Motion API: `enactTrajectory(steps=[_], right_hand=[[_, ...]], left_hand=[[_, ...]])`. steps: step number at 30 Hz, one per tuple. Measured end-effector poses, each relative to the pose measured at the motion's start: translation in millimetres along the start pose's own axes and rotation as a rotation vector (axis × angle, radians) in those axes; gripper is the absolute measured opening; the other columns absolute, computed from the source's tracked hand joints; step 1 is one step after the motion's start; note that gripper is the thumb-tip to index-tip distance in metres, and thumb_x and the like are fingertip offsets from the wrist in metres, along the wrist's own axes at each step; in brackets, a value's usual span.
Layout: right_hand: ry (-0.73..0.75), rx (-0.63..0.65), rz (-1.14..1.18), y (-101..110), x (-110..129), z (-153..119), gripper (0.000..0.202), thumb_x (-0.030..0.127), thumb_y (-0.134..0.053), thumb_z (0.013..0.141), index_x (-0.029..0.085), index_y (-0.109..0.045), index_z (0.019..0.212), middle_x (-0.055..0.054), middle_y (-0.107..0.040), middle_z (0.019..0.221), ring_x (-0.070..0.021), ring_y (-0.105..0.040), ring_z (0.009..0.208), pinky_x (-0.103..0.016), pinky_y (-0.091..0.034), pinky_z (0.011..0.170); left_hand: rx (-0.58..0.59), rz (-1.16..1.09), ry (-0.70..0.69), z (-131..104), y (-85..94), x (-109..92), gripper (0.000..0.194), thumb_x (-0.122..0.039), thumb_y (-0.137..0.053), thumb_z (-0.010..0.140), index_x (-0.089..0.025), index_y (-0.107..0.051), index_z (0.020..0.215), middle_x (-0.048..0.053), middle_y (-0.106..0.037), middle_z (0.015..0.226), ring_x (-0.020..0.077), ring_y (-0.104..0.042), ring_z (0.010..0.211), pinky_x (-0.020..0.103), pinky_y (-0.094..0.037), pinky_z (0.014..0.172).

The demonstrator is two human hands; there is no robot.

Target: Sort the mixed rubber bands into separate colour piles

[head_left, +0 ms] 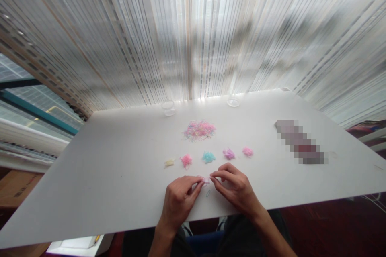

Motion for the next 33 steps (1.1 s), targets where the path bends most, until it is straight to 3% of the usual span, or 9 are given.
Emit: enactTrajectory(steps=[9,19,25,33], right_hand=[[-0.036,0.015,-0.006,0.0,-1.0,-0.2,0.008,0.02,-0.066,0.095,0.022,-0.073,0.096,-0.003,-0.065,0.085,-0.0139,-0.063,0.069,-0.025,-0.058,0.066],[-0.063,0.132,-0.01,-5.1,-4.3,-2.1,0.01,0.018,-0.065,0.094,0.023,-0.073,0.097,-0.004,-0.067,0.088,-0.0154,-0.066,0.074,-0.026,-0.057,0.069],[-0.053,0.073,-0.007,-3.6,-2.6,0.0,0.012,0.015,-0.063,0.094,0.023,-0.072,0.098,-0.003,-0.067,0.087,-0.0152,-0.067,0.073,-0.026,-0.058,0.069],[-0.032,-0.018,-0.21,2.0,-4.3,-3.2,0.013,0.015,-0.06,0.096,0.023,-0.07,0.097,-0.005,-0.067,0.085,-0.0203,-0.066,0.078,-0.033,-0.057,0.073]], left_hand=[[-0.009,-0.015,0.049,-2.4,0.6,2.4,0.013,-0.026,-0.066,0.101,-0.02,-0.077,0.101,0.006,-0.082,0.092,0.0165,-0.073,0.069,0.026,-0.06,0.065],[-0.043,0.021,0.111,-0.3,1.6,5.7,0.017,-0.028,-0.062,0.102,-0.019,-0.076,0.103,0.005,-0.08,0.09,0.0143,-0.068,0.062,0.025,-0.059,0.063],[-0.021,0.051,0.067,3.0,1.1,2.1,0.016,-0.024,-0.06,0.102,-0.02,-0.075,0.104,0.007,-0.079,0.094,0.0185,-0.074,0.079,0.028,-0.062,0.073],[0.012,0.065,0.058,3.8,1.5,-0.2,0.016,-0.024,-0.058,0.103,-0.021,-0.074,0.104,0.006,-0.077,0.093,0.0171,-0.073,0.076,0.026,-0.061,0.07]])
Point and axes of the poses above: each hand's wrist, its own z-axis towards the middle knuckle, its own y-axis out of the back of the hand, x = y × z, the point moved 4 cm from there along z, towards the middle knuckle
